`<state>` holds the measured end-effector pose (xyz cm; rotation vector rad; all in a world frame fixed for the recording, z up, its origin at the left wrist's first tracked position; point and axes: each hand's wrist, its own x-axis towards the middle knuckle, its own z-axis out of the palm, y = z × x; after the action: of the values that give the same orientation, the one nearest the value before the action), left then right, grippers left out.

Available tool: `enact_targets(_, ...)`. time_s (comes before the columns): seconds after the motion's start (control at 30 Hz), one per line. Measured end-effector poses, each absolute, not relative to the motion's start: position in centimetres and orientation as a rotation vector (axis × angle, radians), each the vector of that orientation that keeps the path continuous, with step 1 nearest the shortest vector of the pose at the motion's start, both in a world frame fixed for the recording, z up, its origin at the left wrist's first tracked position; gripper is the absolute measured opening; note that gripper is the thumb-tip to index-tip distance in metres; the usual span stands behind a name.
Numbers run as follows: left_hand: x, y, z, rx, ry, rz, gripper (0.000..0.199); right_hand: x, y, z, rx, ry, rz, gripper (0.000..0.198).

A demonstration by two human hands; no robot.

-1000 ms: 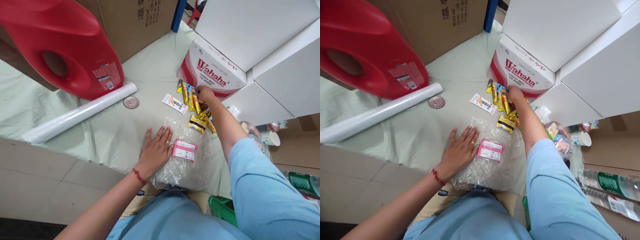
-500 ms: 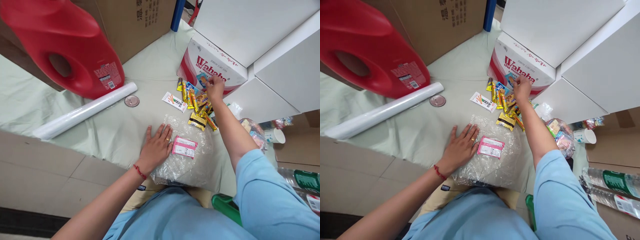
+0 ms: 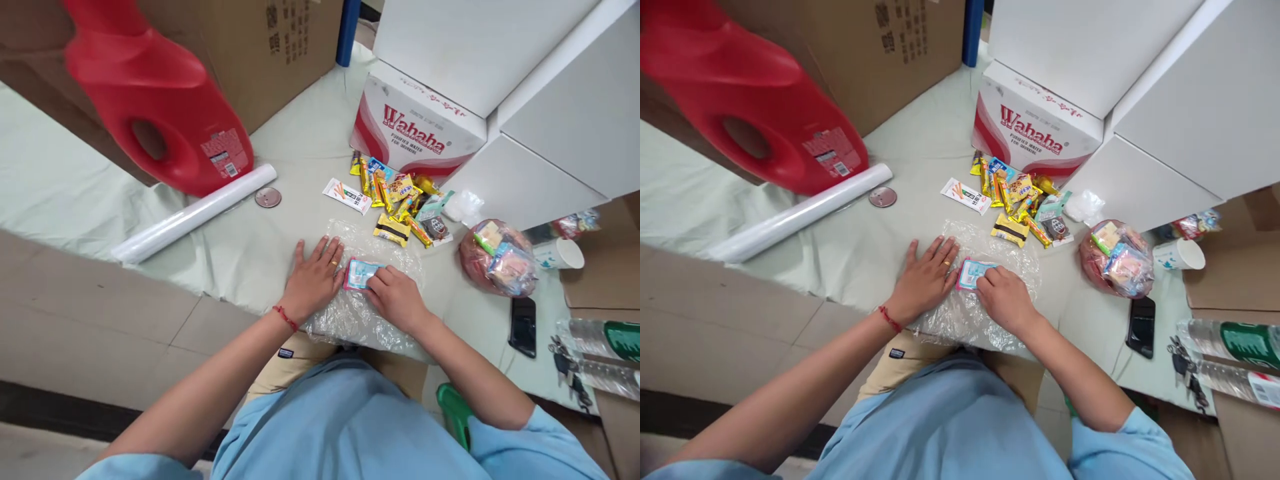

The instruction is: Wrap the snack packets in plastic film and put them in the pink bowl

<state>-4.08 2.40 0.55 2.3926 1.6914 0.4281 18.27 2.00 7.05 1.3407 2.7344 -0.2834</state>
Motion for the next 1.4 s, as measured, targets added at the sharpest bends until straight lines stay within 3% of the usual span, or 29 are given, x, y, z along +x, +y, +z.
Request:
enact_targets(0.1, -4.0, 2.5, 0.4, 2.400, 1.700, 0.437, 0.060, 18.5, 2.7, 7.0, 1.384, 2.780, -0.354, 0.025)
enact_targets(0.27, -3.8, 2.5, 0.2, 2.398, 1.713, 0.463, 0.060, 19.1, 4.4, 7.4, 1.465, 2.802, -0.458, 0.068)
enact_targets(0.33, -3.8, 2.4, 0.2, 2.392, 1.721, 0.472, 0.060, 19.0, 4.7, 7.2, 1.426, 2.746, -0.485, 0.073)
enact_targets(0.7, -4.0, 2.3, 0.1, 2.370, 1.691, 0.520, 0.061, 18.2, 4.0, 7.4, 1.416, 2.633, -0.338, 0.056)
enact_targets(1.4, -4.9, 2.1, 0.0, 2.411, 1.707, 0.340, 0.057, 18.9, 3.0, 5.9, 1.492, 2.668, -0.499, 0.061)
